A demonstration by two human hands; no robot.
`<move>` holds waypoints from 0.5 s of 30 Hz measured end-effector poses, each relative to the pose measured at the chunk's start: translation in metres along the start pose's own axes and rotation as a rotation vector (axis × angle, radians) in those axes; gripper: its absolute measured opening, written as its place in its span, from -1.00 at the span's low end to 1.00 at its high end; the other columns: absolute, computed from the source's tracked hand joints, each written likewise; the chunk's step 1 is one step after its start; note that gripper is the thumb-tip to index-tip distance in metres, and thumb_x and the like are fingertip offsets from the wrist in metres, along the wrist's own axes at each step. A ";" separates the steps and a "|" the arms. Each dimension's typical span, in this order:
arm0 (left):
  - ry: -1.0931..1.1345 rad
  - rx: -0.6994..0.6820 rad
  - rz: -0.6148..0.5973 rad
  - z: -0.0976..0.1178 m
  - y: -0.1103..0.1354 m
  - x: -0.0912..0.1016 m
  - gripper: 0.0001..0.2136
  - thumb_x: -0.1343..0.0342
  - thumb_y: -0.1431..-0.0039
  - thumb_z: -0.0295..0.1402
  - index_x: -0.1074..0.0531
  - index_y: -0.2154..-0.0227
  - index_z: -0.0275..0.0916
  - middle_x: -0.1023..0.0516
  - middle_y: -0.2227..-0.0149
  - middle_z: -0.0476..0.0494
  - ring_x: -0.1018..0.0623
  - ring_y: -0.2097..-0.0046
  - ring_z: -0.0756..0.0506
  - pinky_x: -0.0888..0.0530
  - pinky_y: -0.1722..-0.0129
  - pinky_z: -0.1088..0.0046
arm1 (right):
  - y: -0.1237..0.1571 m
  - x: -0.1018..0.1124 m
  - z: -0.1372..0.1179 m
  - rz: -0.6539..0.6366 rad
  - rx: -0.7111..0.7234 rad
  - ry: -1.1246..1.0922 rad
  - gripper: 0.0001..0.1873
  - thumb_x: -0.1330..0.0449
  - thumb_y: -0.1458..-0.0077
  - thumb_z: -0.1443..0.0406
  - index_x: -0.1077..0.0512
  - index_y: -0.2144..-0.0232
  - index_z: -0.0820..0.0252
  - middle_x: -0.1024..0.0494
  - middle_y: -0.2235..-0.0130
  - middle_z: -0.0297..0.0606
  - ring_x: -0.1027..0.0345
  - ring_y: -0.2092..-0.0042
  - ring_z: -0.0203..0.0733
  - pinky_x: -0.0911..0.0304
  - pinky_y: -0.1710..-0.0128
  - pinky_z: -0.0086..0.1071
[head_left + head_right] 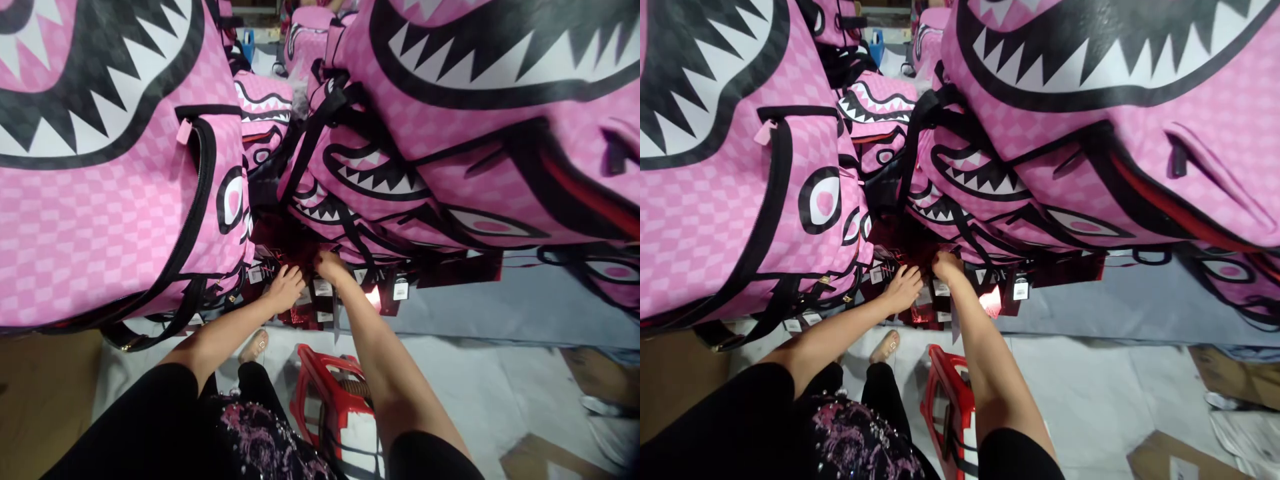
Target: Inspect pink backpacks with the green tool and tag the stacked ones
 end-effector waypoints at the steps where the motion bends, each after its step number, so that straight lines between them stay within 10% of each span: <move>1: -0.002 0.014 -0.020 -0.002 0.000 -0.004 -0.56 -0.02 -0.26 -0.28 -0.33 -0.16 -0.30 -0.29 -0.28 -0.25 -0.19 -0.32 -0.23 -0.06 -0.34 0.01 | -0.001 0.003 0.001 -0.002 0.008 -0.006 -0.70 -0.14 -0.27 0.15 -0.44 0.09 0.24 -0.51 0.07 -0.19 -0.42 0.04 -0.13 -0.35 0.00 -0.10; 15: 0.042 0.191 -0.126 -0.005 -0.015 -0.043 -0.40 0.07 -0.18 -0.45 -0.13 -0.32 -0.26 -0.05 -0.39 -0.24 -0.05 -0.38 -0.34 0.20 -0.37 -0.14 | 0.031 -0.025 -0.001 -0.040 -0.057 -0.108 -0.70 -0.06 -0.27 0.24 -0.52 0.13 0.30 -0.58 0.14 -0.02 -0.48 0.10 -0.12 -0.30 0.20 -0.39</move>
Point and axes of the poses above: each hand's wrist, its own y-axis away from the middle knuckle, its own x-axis out of the back of the hand, z = x × y, the point moved 9 cm from there along -y, towards the middle knuckle
